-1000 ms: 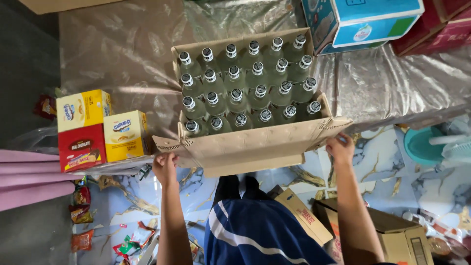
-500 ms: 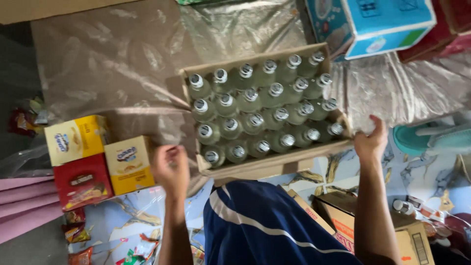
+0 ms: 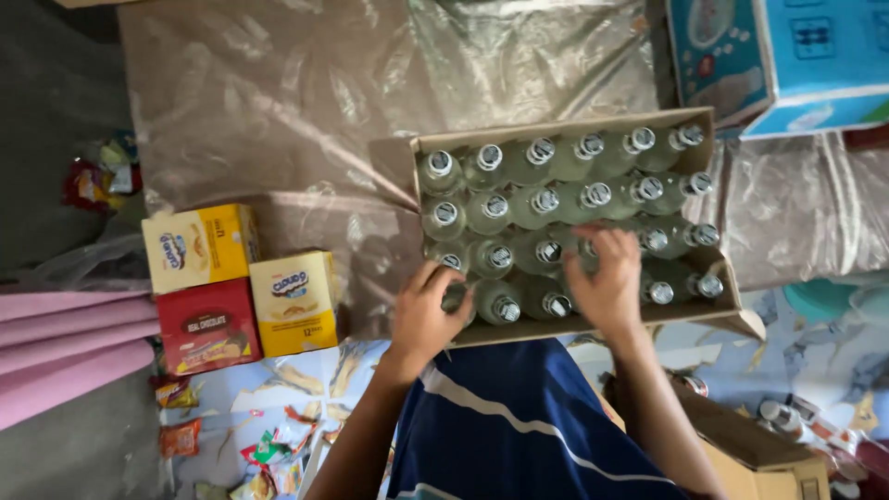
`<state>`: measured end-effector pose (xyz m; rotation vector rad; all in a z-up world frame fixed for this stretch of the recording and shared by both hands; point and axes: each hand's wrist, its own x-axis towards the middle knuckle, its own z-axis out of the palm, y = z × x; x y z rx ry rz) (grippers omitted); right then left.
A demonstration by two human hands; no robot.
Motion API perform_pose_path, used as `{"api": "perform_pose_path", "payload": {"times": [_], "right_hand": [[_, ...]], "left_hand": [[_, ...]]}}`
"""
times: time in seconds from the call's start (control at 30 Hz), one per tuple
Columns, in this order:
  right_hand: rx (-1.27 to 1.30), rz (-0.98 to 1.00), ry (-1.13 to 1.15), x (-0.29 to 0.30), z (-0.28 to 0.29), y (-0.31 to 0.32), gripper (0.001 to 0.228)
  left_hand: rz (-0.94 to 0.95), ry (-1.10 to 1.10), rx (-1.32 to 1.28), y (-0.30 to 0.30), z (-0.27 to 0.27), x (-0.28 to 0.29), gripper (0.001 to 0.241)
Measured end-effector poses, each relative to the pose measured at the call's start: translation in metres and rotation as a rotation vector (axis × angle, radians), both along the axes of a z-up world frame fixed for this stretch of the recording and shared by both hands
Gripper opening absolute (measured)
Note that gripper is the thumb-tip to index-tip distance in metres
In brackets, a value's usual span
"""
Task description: Unboxing glass gin bottles from a cardboard carton and arranging them on a surface.
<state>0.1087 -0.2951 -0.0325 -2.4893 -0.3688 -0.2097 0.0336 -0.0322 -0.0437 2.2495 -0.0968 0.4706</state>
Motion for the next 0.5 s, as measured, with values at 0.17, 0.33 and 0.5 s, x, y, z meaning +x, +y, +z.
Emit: {"api": "perform_pose_path", "payload": {"times": [0.17, 0.33, 0.5], "right_hand": [[-0.076, 0.078, 0.021, -0.008, 0.001, 0.028, 0.031], [-0.09, 0.177, -0.034, -0.004, -0.007, 0.02, 0.036], [-0.062, 0.261, -0.002, 0.016, -0.01, 0.019, 0.036]], "left_hand": [[0.083, 0.232, -0.17, -0.003, -0.008, 0.009, 0.023], [0.205, 0.093, -0.211, -0.004, 0.005, 0.024, 0.024], [0.254, -0.054, -0.144, -0.004, 0.02, 0.05, 0.025]]}}
